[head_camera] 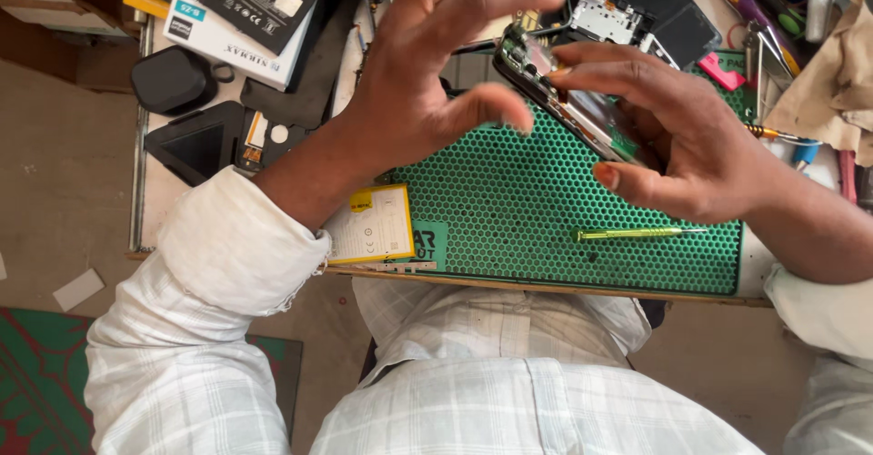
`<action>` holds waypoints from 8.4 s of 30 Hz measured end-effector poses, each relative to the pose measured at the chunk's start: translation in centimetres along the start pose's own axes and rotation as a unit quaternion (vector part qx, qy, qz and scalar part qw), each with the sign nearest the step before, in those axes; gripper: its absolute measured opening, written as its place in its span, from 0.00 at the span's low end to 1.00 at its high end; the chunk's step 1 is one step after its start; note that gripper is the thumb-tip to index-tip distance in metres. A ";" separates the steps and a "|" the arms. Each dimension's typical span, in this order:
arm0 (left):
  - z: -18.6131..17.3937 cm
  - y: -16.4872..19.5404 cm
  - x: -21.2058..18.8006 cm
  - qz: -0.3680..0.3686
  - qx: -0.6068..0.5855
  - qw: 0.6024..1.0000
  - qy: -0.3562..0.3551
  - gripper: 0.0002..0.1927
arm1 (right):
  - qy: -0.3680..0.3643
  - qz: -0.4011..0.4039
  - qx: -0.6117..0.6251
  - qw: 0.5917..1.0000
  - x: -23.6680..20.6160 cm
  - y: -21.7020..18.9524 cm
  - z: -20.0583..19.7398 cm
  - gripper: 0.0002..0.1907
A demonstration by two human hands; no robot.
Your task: The person disassembles a smartphone, removes the battery, and handles the internal components. They then reassemble the phone by placing the battery back and closing the device.
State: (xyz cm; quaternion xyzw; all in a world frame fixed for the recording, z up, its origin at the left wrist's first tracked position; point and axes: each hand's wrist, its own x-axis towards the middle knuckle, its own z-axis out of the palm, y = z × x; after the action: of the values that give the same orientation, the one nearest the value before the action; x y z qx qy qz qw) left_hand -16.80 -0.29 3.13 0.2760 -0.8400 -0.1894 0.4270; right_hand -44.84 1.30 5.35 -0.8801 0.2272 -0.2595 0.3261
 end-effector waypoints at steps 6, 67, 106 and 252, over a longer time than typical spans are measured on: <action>1.6 0.2 -0.2 0.113 -0.029 0.993 -0.008 0.16 | -0.029 0.045 0.039 0.998 -1.0 1.6 0.2 0.36; 6.3 -1.9 -2.1 -0.138 -0.150 0.976 0.075 0.13 | 0.137 -0.027 -0.325 0.935 -1.6 2.2 1.5 0.10; 6.4 -2.0 -2.1 -0.163 -0.158 0.972 0.067 0.13 | 0.138 -0.026 -0.308 0.941 -1.2 2.2 1.4 0.10; 7.3 -1.5 -1.8 -0.179 -0.114 0.975 0.057 0.16 | 0.114 -0.027 -0.327 0.938 -1.9 2.0 0.0 0.12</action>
State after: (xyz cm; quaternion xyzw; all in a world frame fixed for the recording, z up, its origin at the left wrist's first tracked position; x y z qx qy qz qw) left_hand -21.53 0.30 -2.89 0.3822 -0.7238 -0.3412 0.4622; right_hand -46.74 1.06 3.35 -0.9085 0.3112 -0.2784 -0.0146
